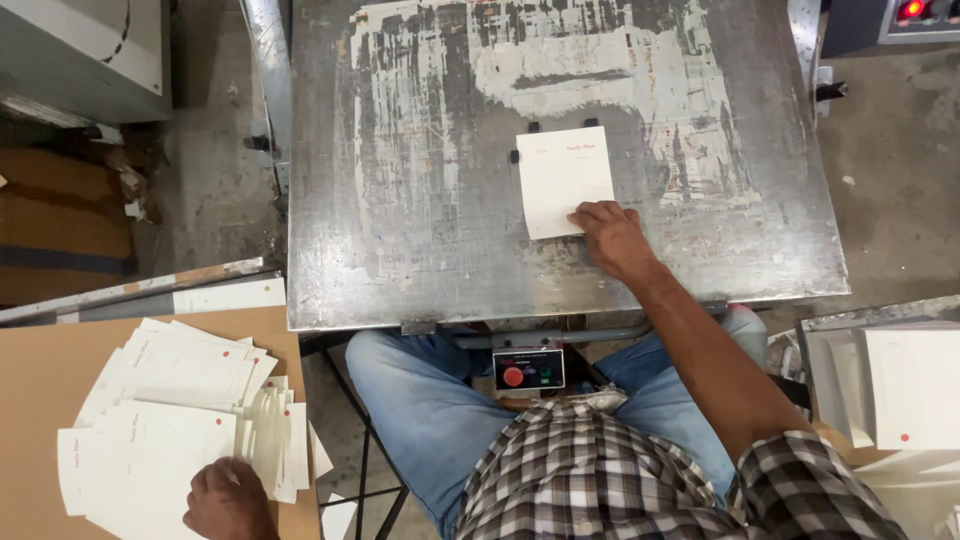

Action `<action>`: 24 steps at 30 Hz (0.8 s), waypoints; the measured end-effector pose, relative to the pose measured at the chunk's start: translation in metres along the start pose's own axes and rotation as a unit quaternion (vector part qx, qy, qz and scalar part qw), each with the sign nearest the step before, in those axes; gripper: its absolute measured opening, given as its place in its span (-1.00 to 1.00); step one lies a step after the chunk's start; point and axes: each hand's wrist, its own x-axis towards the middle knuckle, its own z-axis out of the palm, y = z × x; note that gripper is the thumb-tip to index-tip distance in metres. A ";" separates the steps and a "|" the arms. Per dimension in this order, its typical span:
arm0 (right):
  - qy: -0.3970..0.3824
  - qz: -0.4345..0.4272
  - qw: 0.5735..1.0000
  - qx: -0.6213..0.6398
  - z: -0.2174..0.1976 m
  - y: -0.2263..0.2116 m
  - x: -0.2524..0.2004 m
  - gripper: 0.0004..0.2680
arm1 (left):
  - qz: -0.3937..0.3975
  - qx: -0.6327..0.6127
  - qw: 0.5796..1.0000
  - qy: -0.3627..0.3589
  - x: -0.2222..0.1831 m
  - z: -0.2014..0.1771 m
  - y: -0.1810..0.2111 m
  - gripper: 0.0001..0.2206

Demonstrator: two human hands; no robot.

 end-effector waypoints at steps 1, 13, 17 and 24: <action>-0.003 -0.004 1.000 0.000 0.001 0.002 -0.001 -0.69 | -0.004 0.001 1.000 -0.002 -0.001 -0.004 0.002 -0.84; -0.092 0.036 0.995 -0.029 0.007 0.017 0.034 -0.40 | 0.008 -0.149 0.988 0.030 -0.004 -0.053 0.076 -0.76; -0.117 0.065 0.989 -0.060 0.024 0.049 0.057 -0.54 | 0.046 -0.259 0.964 -0.048 0.004 -0.064 0.123 -0.74; -0.106 -0.103 0.989 -0.020 0.042 0.138 0.153 -0.65 | 0.177 -0.356 0.918 -0.004 -0.010 -0.084 0.205 -0.74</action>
